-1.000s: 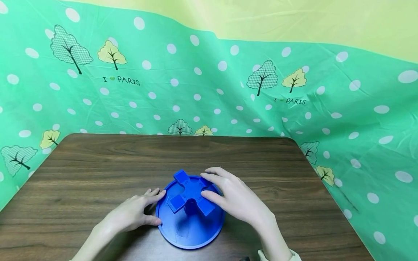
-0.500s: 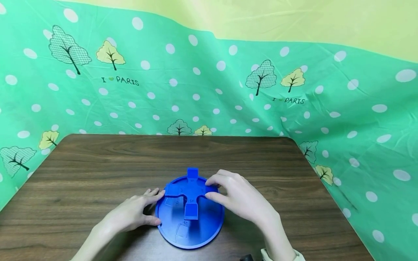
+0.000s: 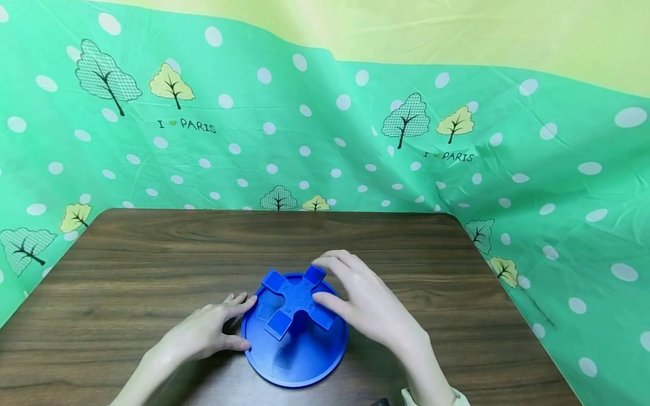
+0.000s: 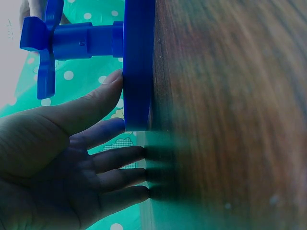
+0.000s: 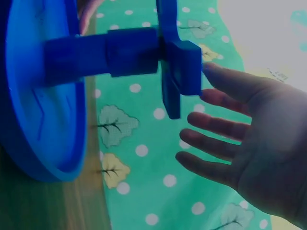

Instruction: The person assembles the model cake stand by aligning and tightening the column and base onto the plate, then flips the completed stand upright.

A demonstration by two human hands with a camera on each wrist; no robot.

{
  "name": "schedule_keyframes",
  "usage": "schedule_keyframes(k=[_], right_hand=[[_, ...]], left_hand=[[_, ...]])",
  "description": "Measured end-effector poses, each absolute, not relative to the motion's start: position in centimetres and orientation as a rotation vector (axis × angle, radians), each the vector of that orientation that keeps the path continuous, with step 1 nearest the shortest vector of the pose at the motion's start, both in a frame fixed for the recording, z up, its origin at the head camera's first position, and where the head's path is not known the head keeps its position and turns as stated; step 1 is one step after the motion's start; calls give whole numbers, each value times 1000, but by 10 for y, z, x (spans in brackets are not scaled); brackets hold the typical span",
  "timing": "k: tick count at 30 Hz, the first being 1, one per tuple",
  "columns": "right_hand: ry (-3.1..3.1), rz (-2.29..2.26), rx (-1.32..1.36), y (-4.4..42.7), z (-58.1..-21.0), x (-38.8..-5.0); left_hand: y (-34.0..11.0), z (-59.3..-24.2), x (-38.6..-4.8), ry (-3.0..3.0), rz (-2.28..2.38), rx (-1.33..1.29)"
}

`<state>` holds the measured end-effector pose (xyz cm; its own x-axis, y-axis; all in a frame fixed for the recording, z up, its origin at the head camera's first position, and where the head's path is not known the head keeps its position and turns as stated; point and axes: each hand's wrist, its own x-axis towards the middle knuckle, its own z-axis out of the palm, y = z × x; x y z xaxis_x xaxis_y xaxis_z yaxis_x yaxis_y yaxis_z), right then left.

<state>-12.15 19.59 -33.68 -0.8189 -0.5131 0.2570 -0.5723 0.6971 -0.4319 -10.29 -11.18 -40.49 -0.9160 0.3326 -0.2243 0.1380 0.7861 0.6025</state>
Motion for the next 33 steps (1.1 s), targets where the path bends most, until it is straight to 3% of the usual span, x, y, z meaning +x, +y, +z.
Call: schedule_keyframes(k=[33], right_hand=[[-2920,785,961,203,-331,-119]], left_hand=[[-111,-403,-102,2665,860,337]])
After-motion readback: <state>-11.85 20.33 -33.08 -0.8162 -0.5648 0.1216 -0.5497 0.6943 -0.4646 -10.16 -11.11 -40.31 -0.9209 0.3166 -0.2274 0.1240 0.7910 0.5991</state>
